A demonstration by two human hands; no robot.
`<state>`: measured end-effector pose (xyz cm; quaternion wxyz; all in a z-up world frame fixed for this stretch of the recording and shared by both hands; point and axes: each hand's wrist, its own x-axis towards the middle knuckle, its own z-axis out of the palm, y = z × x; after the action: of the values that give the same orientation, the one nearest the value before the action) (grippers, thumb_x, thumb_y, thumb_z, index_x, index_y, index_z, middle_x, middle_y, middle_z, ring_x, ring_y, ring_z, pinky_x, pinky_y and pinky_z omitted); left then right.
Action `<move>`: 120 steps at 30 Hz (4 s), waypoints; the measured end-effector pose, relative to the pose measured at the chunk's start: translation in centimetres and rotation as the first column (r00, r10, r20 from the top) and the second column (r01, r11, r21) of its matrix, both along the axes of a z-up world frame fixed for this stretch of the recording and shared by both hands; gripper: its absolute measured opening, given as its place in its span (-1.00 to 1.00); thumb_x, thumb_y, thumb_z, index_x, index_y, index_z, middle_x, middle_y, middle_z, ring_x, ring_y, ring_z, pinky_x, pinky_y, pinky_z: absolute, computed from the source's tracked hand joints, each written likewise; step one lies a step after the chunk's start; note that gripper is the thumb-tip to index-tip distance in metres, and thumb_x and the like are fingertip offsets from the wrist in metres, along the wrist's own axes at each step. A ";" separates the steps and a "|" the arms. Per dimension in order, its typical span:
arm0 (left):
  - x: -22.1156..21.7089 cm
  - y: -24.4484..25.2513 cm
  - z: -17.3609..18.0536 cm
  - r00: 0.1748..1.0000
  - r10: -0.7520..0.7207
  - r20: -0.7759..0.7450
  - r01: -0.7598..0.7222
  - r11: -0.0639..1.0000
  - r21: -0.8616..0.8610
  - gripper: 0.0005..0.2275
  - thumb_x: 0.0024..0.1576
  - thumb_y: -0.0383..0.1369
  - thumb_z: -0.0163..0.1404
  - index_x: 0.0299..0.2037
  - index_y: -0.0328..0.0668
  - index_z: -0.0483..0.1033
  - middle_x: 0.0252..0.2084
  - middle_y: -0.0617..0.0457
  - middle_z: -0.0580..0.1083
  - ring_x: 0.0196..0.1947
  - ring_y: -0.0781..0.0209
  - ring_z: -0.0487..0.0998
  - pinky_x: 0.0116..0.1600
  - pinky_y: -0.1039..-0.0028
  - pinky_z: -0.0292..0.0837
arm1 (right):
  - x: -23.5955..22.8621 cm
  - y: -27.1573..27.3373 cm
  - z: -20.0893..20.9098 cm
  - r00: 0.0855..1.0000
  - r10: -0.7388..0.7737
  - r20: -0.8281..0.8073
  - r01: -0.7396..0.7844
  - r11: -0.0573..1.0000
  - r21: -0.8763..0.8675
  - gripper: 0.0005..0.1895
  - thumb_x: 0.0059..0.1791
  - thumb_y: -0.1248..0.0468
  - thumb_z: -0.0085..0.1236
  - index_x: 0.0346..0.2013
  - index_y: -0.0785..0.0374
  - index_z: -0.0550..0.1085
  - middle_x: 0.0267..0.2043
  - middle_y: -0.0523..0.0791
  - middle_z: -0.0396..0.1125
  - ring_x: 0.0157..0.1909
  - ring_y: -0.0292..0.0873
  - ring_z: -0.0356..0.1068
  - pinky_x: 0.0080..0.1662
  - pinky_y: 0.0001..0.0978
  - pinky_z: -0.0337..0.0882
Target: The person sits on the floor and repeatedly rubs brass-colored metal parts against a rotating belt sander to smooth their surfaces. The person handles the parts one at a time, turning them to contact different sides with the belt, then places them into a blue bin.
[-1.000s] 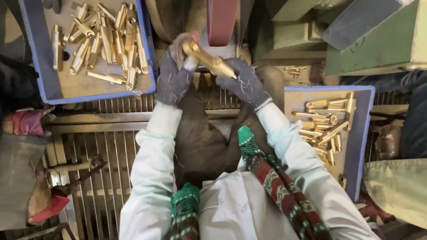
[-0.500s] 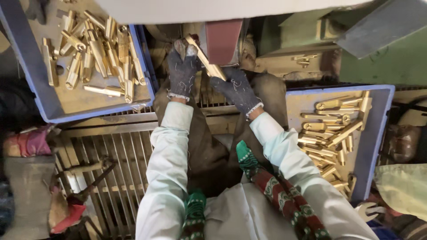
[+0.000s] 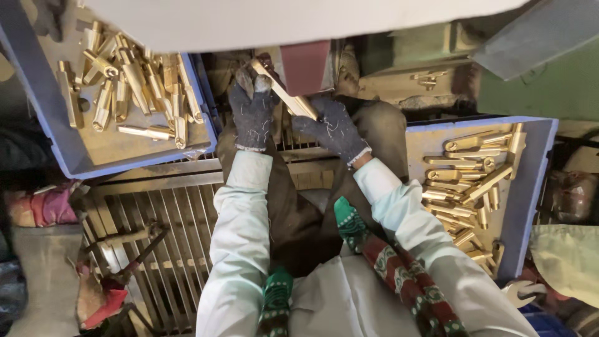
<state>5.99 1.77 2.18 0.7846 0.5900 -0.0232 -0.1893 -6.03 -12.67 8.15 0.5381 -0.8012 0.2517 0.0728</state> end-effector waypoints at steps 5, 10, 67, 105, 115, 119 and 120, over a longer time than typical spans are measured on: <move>-1.3 2.3 4.9 0.992 -0.049 0.116 0.045 0.998 0.040 -0.31 0.09 0.10 0.16 0.22 -0.37 0.40 -0.18 0.01 0.53 -0.36 0.32 0.54 -0.36 0.56 0.45 | -2.0 -1.8 2.2 0.818 0.103 0.565 -0.077 0.995 -0.069 -0.48 -0.05 0.12 0.48 0.07 0.32 0.50 0.01 0.01 0.46 -0.01 -0.12 0.48 0.01 -0.21 0.51; -5.8 5.1 9.7 0.916 -0.151 0.371 0.164 0.987 -0.003 -0.28 0.18 0.09 0.22 0.30 -0.35 0.24 0.09 0.03 0.49 -0.01 0.33 0.55 0.03 0.54 0.52 | -6.3 -1.2 4.3 0.795 -0.262 0.547 0.075 0.938 0.339 -0.39 -0.12 0.12 0.49 0.11 0.30 0.45 0.15 -0.07 0.39 -0.03 -0.18 0.44 -0.08 -0.37 0.53; -4.8 -1.6 5.0 0.844 -0.499 0.198 0.501 0.864 0.043 -0.65 0.24 -0.41 0.07 0.23 -0.28 0.47 -0.03 0.06 0.53 -0.25 0.42 0.49 -0.16 0.55 0.49 | -7.6 -6.5 2.9 0.753 -0.499 0.430 0.180 0.784 0.594 -0.57 0.02 0.28 0.32 0.11 0.30 0.37 0.27 -0.03 0.26 0.09 -0.06 0.46 0.00 -0.06 0.67; -5.6 -2.0 -2.8 0.956 -0.060 -0.289 0.108 0.982 0.154 -0.77 0.21 -0.36 0.09 -0.05 -0.39 0.44 -0.35 0.03 0.46 -0.47 0.30 0.48 -0.40 0.48 0.43 | -2.0 -6.5 -0.9 0.833 -0.548 0.073 0.400 0.688 0.605 -0.49 -0.02 0.42 0.23 0.15 0.50 0.27 -0.17 0.04 0.41 -0.29 -0.09 0.50 -0.21 -0.18 0.66; -5.1 -0.4 1.5 0.973 -0.196 -0.126 0.192 0.981 -0.040 -0.70 0.28 -0.38 0.12 0.11 -0.51 0.49 -0.17 -0.09 0.51 -0.31 0.22 0.50 -0.26 0.43 0.39 | -3.0 -5.2 1.9 0.850 -0.465 0.248 0.256 0.776 0.576 -0.54 0.00 0.35 0.28 0.13 0.36 0.31 -0.14 0.02 0.41 -0.25 -0.09 0.46 -0.19 -0.23 0.59; -6.8 4.8 8.1 0.920 -0.377 0.108 0.390 0.911 -0.137 -0.56 0.24 -0.36 0.15 0.29 -0.38 0.40 0.08 -0.06 0.53 -0.01 0.18 0.56 0.06 0.43 0.48 | -8.1 -3.9 7.4 0.887 0.029 0.460 0.073 0.976 -0.204 -0.47 -0.15 0.27 0.49 0.05 0.18 0.44 -0.12 0.00 0.45 -0.14 -0.03 0.49 -0.09 -0.18 0.53; -6.8 5.3 9.5 0.902 -0.396 0.172 0.421 0.895 -0.148 -0.54 0.22 -0.37 0.17 0.30 -0.37 0.38 0.14 -0.05 0.51 0.10 0.18 0.53 0.18 0.41 0.45 | -9.1 -3.5 8.6 0.896 0.199 0.397 0.032 0.863 -0.504 -0.41 -0.24 0.24 0.57 0.03 0.12 0.50 -0.19 -0.02 0.43 -0.16 -0.03 0.47 -0.10 -0.16 0.50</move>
<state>-0.84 7.09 11.72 0.7743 0.5093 -0.2177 -0.3060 -15.12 -16.14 16.77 0.3517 -0.9184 0.0992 -0.1517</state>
